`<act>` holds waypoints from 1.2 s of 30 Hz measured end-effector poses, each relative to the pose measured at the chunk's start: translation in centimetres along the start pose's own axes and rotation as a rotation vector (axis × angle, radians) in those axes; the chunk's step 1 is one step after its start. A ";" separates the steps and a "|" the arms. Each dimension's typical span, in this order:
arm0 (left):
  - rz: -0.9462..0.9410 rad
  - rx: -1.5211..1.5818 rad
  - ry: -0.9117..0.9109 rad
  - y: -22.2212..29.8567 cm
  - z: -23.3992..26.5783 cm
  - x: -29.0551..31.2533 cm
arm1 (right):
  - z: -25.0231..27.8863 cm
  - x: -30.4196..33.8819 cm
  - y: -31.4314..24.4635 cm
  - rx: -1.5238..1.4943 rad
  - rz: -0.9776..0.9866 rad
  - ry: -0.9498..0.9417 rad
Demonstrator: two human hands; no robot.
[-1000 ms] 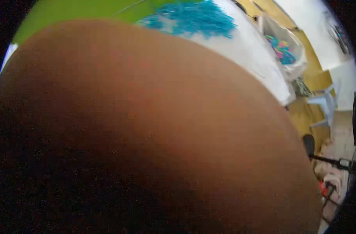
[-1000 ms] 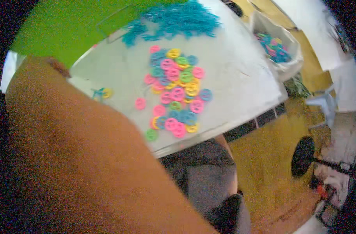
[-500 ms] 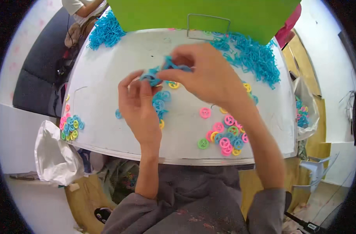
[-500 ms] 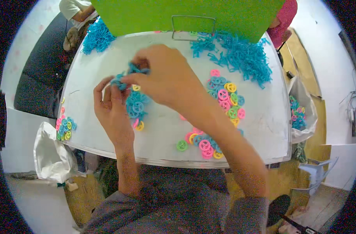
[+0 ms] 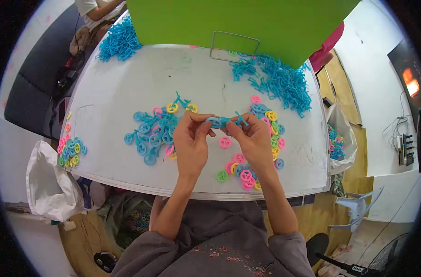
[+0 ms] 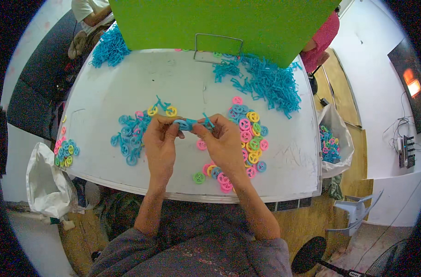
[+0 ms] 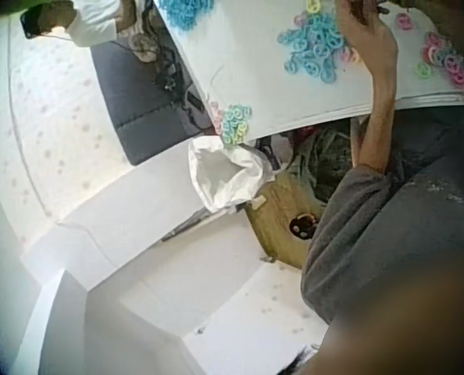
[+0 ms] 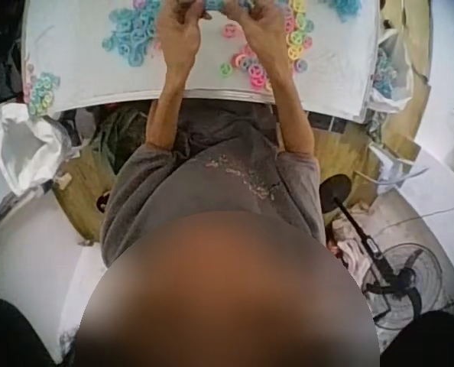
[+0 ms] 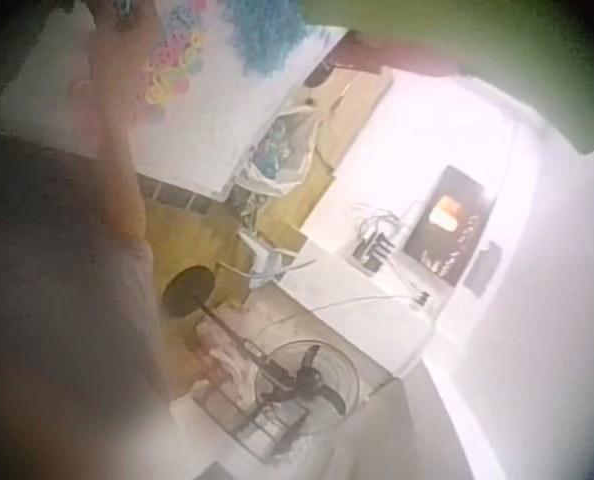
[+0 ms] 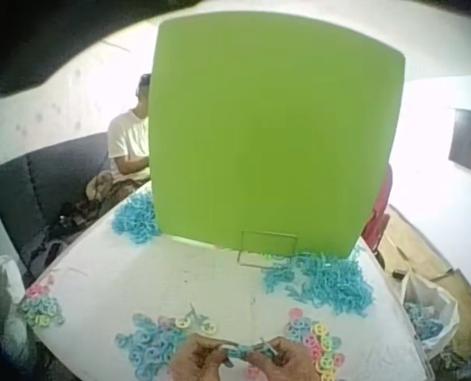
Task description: Assembling and connecting colorful plastic toy gears on a workbench.
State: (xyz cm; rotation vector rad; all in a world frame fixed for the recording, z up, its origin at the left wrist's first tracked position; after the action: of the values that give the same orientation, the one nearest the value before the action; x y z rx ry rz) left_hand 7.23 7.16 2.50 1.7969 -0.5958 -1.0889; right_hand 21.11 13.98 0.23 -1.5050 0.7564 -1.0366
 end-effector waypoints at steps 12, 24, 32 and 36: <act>-0.094 -0.162 0.090 -0.2 0.4 0.7 | -0.5 0.1 2.4 -0.151 -0.106 0.046; -0.002 -0.169 -0.014 -0.1 -0.3 2.0 | 1.0 1.4 0.4 0.214 0.087 0.121; -0.173 -0.819 0.157 2.7 6.6 1.1 | 5.3 2.1 1.3 0.289 0.061 0.155; -0.231 -1.049 0.101 3.1 7.4 0.6 | 14.3 0.3 -1.7 0.610 0.294 0.519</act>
State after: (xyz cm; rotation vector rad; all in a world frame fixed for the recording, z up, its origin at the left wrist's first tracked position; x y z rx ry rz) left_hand 1.22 1.89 3.62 0.9810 0.2558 -1.1399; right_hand 34.08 20.01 1.76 -0.5868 0.8797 -1.2955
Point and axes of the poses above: each hand's wrist, its own x-axis away from the middle knuckle, its own z-axis out of the back of the hand, y = z × x, the point moved 10 cm from there along -x, towards the middle knuckle, and after that the axes turned 11 degrees about -z, right-handed, at the moved point
